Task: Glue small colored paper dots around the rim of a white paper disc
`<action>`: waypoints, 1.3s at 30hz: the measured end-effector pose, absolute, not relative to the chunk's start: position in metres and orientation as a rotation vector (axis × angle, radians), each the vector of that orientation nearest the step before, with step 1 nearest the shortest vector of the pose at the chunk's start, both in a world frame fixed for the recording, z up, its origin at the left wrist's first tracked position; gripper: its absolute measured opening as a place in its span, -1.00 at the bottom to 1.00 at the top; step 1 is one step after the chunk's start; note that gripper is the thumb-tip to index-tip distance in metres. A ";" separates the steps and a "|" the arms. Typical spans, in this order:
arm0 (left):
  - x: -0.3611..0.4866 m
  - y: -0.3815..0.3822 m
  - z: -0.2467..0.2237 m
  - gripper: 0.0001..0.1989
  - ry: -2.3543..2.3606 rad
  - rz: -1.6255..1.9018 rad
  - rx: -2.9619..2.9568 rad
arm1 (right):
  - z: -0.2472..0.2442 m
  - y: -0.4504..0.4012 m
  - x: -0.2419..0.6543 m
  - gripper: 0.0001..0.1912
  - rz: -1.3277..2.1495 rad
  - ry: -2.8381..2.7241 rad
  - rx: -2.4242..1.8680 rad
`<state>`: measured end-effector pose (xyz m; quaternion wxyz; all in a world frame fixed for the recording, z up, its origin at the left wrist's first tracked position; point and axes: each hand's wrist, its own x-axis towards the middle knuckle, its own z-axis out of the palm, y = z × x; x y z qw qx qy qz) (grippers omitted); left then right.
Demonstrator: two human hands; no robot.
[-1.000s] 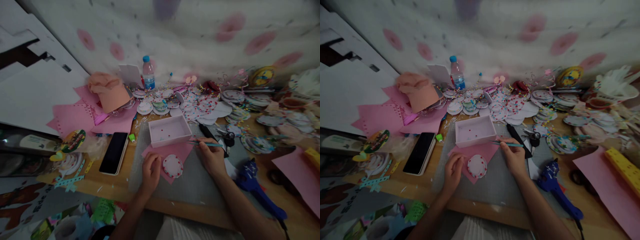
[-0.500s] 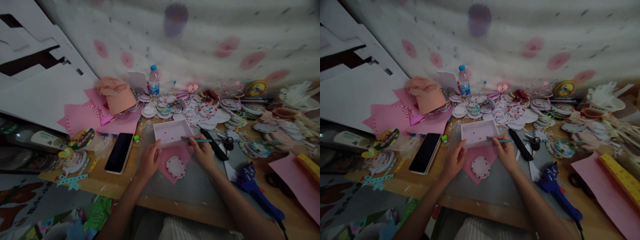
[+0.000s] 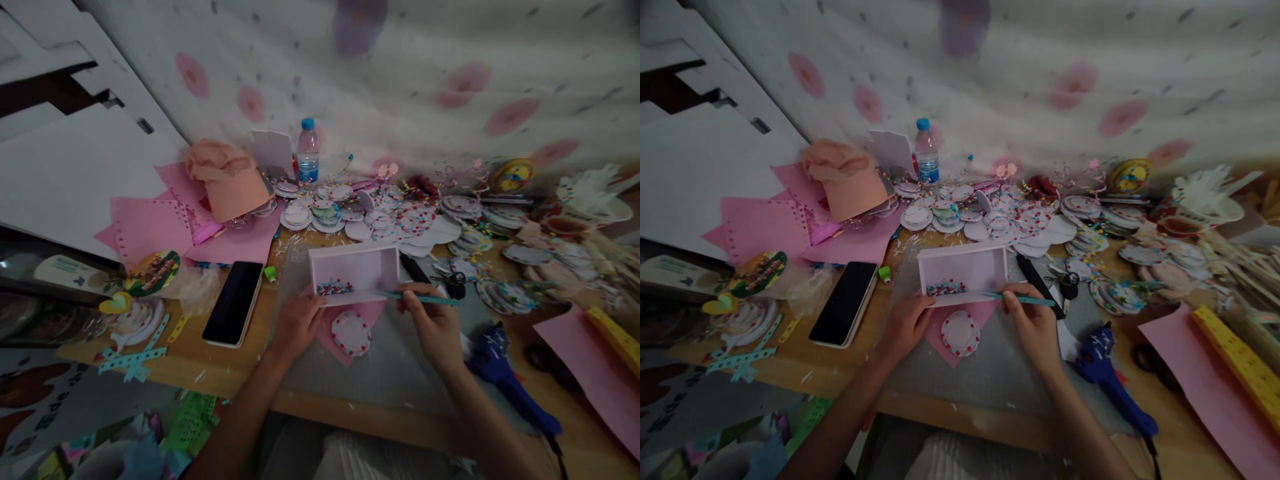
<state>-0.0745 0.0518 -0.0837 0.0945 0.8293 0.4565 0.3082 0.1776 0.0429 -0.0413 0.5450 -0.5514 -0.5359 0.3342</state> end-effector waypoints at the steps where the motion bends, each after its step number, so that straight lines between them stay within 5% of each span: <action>1: -0.075 0.052 -0.083 -0.84 1.350 0.911 2.456 | -0.038 0.045 0.179 -0.84 0.766 -1.264 -1.321; 15: -0.076 0.054 -0.088 -0.75 1.345 0.900 2.412 | -0.023 0.063 0.176 -0.78 0.907 -1.408 -1.289; 39: -0.075 0.056 -0.082 -0.75 1.355 0.881 2.378 | -0.020 0.071 0.172 -0.80 0.575 -1.468 -1.341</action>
